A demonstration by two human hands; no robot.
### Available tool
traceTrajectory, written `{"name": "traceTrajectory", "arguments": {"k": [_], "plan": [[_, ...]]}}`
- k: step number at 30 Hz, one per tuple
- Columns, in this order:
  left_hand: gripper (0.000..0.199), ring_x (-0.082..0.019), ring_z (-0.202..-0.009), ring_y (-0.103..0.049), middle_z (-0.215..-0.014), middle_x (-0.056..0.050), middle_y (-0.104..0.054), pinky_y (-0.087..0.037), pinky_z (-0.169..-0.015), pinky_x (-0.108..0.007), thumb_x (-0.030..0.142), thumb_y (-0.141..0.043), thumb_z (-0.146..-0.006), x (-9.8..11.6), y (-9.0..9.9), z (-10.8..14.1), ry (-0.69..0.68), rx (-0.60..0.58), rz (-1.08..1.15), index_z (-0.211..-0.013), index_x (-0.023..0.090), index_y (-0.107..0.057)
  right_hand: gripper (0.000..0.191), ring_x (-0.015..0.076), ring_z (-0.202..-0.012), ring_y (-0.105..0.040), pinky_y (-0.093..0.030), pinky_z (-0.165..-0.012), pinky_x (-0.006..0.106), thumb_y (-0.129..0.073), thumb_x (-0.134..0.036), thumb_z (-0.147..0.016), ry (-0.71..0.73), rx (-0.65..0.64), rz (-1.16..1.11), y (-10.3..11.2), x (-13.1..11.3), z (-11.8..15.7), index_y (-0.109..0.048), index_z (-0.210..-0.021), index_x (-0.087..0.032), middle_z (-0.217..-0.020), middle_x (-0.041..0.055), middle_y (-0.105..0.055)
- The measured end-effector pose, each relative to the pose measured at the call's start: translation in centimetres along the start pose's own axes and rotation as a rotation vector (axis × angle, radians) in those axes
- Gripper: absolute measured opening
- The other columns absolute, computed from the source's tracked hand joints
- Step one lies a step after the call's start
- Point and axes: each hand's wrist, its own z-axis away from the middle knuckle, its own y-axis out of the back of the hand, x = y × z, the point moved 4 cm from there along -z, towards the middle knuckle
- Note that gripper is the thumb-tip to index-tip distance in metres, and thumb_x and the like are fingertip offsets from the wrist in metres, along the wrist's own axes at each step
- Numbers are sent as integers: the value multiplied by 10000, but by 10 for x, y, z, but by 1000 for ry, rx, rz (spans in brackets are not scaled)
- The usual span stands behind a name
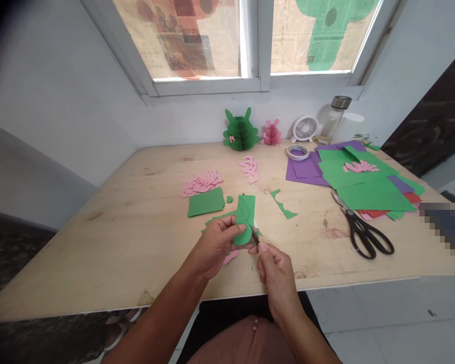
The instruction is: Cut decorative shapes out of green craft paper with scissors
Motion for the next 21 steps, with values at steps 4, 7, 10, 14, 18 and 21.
{"name": "traceTrajectory", "arguments": {"k": [4, 7, 10, 14, 18, 21], "plan": [[190, -106, -549, -544, -615, 2, -605, -501, -660, -304, 265, -722, -623, 0, -1, 0, -12, -9, -19, -640, 146, -575, 421, 75, -437, -183, -110, -433, 252, -577, -548, -824, 4, 3, 0, 0, 0, 0, -644, -725, -144, -435, -90, -306], [179, -104, -543, -533, -619, -3, -610, -459, -614, -265, 259, -716, -630, -3, -1, -1, -25, -3, -30, -648, 145, -578, 422, 74, -438, -192, -115, -434, 251, -573, -547, -828, 7, 3, 0, 0, 1, 0, -644, -727, -143, -437, -87, -316], [169, -113, -557, -544, -624, -4, -621, -426, -589, -248, 259, -707, -643, -5, -1, -2, -47, 5, -51, -641, 152, -576, 431, 72, -438, -191, -117, -429, 246, -566, -554, -829, 8, 10, 1, 0, 0, 0, -646, -738, -141, -444, -87, -316], [150, -98, -545, -527, -617, 8, -618, -412, -591, -236, 242, -698, -647, -5, -2, -1, -83, 30, -35, -628, 153, -579, 439, 69, -434, -194, -124, -422, 244, -561, -555, -832, 10, 10, 0, -2, -1, 0, -646, -738, -135, -443, -85, -318], [133, -79, -513, -492, -575, 26, -590, -382, -563, -216, 212, -681, -660, -4, -4, 1, -72, 30, -45, -612, 157, -570, 430, 69, -432, -196, -127, -419, 244, -558, -546, -839, 16, -2, -12, -4, -2, 0, -646, -740, -138, -440, -85, -312], [133, -78, -511, -488, -558, 32, -579, -365, -549, -209, 197, -676, -656, -3, -5, 3, -59, 40, -48, -599, 162, -561, 423, 71, -436, -194, -129, -420, 244, -554, -540, -846, 13, -4, -24, -3, -1, 0, -645, -740, -140, -444, -86, -307]]}}
